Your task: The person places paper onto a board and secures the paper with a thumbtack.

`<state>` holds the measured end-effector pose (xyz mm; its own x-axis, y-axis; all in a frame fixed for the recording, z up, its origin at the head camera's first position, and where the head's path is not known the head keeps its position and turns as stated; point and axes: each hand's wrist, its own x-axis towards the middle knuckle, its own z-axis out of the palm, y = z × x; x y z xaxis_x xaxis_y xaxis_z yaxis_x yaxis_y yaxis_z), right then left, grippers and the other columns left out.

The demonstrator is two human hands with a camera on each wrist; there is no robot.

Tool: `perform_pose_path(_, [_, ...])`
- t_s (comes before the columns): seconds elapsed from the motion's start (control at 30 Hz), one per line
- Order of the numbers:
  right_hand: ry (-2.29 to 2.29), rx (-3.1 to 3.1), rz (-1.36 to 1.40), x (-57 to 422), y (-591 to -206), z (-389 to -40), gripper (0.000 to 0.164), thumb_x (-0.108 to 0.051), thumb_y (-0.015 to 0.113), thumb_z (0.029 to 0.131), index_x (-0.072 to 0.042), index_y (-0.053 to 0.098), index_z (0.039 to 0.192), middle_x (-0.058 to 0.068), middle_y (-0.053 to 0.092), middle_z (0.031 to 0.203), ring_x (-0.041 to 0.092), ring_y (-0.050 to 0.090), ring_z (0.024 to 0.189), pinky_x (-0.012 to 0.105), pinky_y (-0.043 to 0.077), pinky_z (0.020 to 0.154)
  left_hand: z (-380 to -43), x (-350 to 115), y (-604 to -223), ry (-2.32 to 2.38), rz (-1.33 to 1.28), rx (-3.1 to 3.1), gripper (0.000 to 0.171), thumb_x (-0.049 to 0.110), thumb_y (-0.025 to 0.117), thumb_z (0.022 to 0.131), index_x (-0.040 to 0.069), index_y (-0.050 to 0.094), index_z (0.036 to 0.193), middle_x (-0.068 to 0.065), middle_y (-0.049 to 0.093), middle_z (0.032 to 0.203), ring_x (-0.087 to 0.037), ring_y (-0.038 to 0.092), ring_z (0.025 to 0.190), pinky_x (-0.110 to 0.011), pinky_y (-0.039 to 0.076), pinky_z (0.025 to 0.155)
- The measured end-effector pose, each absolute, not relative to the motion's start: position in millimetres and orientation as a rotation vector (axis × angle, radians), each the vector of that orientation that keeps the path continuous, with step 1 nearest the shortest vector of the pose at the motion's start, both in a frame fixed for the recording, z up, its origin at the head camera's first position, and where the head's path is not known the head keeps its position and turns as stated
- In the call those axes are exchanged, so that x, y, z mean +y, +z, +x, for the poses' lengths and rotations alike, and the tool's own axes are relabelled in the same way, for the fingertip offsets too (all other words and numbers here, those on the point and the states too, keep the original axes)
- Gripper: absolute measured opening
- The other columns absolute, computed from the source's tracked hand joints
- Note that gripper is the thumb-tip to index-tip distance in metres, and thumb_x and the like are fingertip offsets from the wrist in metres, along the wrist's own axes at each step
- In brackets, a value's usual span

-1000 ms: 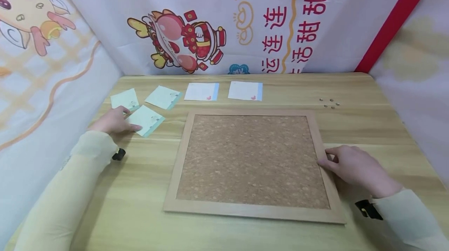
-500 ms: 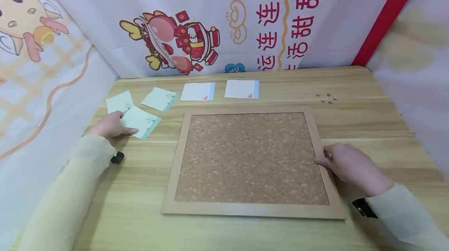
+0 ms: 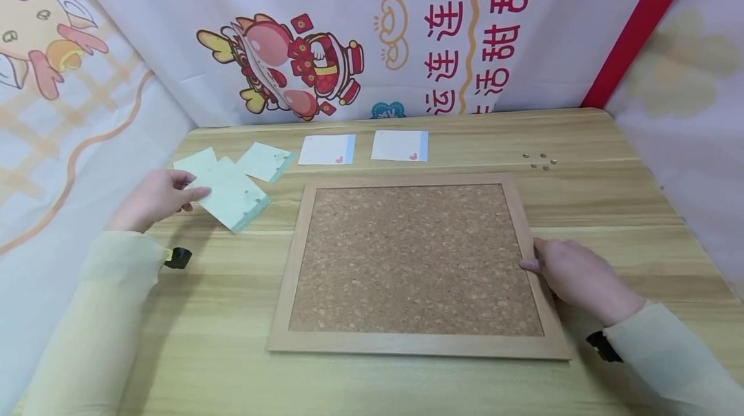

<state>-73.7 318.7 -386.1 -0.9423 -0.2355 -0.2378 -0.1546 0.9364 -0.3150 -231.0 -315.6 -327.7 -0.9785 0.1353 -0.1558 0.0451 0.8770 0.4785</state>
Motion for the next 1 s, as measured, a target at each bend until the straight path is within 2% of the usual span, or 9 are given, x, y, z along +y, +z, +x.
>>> perform_pose_path(0.17, [-0.433, 2.807, -0.289, 319, -387, -73, 0.036, -0.034, 0.05, 0.104, 0.001, 0.06, 0.105, -0.002, 0.047, 0.059, 0.014, 0.047, 0.055, 0.038, 0.044, 0.056, -217, -298, -304, 0.776, 0.158, 2.897, 0.042, 0.044, 0.065, 0.095, 0.005, 0.065, 0.109, -0.006, 0.071, 0.084, -0.021, 0.063, 0.072, -0.036, 0.041, 0.063])
perform_pose_path(0.4, [-0.433, 2.806, -0.287, 318, -385, -72, 0.036, -0.033, 0.05, 0.104, 0.001, 0.059, 0.108, -0.002, 0.047, 0.059, 0.014, 0.047, 0.054, 0.038, 0.043, 0.056, -201, -261, -284, 0.809, 0.293, 2.951, 0.029, 0.038, 0.068, 0.094, 0.009, 0.068, 0.098, -0.003, 0.064, 0.073, -0.023, 0.06, 0.066, -0.034, 0.038, 0.052])
perform_pose_path(0.57, [-0.419, 2.8, -0.271, 319, -384, -72, 0.038, -0.033, 0.05, 0.104, 0.003, 0.059, 0.109, -0.002, 0.047, 0.06, 0.014, 0.047, 0.055, 0.039, 0.044, 0.057, -195, -234, -275, 0.802, 0.418, 2.933, 0.021, 0.031, 0.068, 0.095, 0.01, 0.07, 0.093, -0.005, 0.062, 0.071, -0.022, 0.058, 0.064, -0.034, 0.041, 0.053])
perform_pose_path(0.77, [-0.411, 2.791, -0.261, 320, -385, -71, 0.038, -0.034, 0.048, 0.105, 0.002, 0.058, 0.108, -0.001, 0.045, 0.059, 0.015, 0.044, 0.053, 0.037, 0.041, 0.055, -194, -209, -275, 0.781, 0.516, 2.86, 0.017, 0.025, 0.069, 0.095, 0.008, 0.071, 0.097, -0.006, 0.063, 0.078, -0.021, 0.057, 0.063, -0.035, 0.045, 0.058])
perform_pose_path(1.0, [-0.411, 2.814, -0.267, 319, -386, -71, 0.033, -0.033, 0.05, 0.104, -0.001, 0.059, 0.104, -0.001, 0.043, 0.058, 0.015, 0.043, 0.053, 0.036, 0.04, 0.055, -194, -183, -284, 0.74, 0.592, 2.795, 0.015, 0.023, 0.068, 0.096, 0.011, 0.067, 0.088, -0.007, 0.062, 0.08, -0.021, 0.056, 0.066, -0.037, 0.046, 0.062])
